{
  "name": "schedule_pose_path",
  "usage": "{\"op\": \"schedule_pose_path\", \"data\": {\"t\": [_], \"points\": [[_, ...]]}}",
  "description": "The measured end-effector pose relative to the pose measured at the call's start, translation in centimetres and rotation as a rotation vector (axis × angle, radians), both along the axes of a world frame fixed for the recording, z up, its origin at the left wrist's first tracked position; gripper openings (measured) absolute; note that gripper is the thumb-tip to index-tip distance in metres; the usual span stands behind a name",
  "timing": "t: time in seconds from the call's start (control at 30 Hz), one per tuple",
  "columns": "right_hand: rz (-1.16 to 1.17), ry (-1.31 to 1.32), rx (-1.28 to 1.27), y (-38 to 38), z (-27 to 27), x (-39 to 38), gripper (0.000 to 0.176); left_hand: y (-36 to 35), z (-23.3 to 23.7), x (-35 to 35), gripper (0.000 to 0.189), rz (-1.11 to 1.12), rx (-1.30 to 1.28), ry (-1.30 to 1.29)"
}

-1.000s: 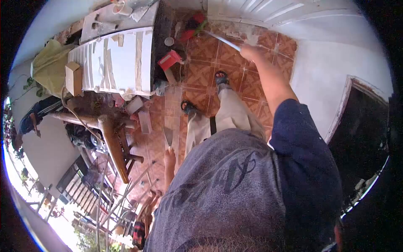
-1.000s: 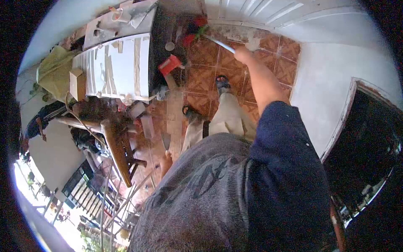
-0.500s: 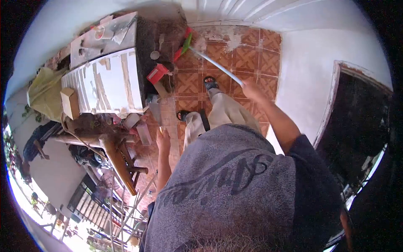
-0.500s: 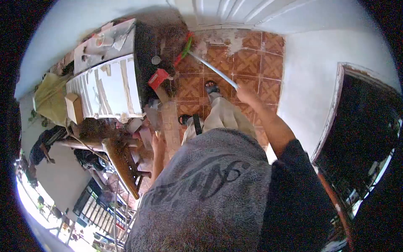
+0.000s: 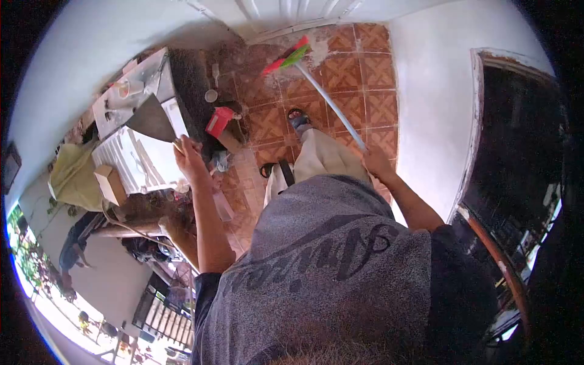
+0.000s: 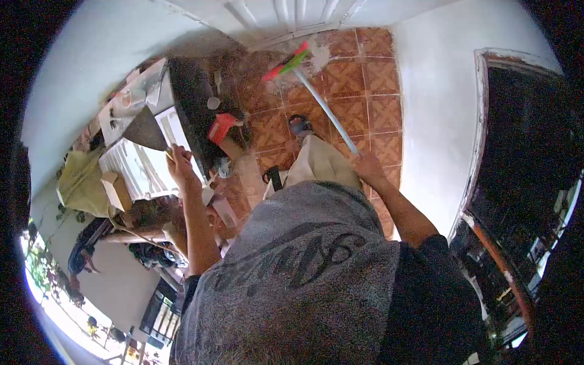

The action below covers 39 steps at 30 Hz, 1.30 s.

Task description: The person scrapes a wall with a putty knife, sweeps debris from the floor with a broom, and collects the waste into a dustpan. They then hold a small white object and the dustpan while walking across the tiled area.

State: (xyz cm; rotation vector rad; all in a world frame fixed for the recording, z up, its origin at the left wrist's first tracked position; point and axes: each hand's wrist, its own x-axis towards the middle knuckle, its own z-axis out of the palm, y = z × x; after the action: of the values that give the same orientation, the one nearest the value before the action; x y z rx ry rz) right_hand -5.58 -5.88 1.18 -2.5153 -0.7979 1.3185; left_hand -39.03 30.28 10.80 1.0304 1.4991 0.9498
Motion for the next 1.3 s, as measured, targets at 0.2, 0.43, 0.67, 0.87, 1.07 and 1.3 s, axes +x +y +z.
{"op": "schedule_pose_path", "data": {"t": [0.2, 0.43, 0.67, 0.87, 1.07, 1.3], "points": [[-0.626, 0.408, 0.134, 11.7, -8.7, -0.8, 0.025, 3.1, 2.9, 7.0, 0.019, -0.135, 0.023, -0.107], [-0.354, -0.086, 0.047, 7.1, -9.3, -3.1, 0.027, 5.8, 4.1, 11.3, 0.024, -0.131, 0.132, -0.082], [-0.345, -0.188, 0.111, 2.1, -9.4, -3.4, 0.030, 10.3, 6.4, 15.4, 0.025, -0.095, 0.284, -0.079], [-0.304, 0.181, 0.015, 9.3, -15.8, -0.2, 0.026, 12.7, 8.7, 19.0, 0.034, -0.119, 0.352, -0.222], [0.017, -0.210, 0.297, -4.2, -12.1, -2.5, 0.027, 9.9, 9.4, 18.1, 0.033, -0.132, 0.342, -0.117], [-0.611, -0.170, 0.115, 1.6, -7.6, 5.7, 0.028, 6.3, 6.2, 13.1, 0.030, -0.083, 0.247, -0.030]]}}
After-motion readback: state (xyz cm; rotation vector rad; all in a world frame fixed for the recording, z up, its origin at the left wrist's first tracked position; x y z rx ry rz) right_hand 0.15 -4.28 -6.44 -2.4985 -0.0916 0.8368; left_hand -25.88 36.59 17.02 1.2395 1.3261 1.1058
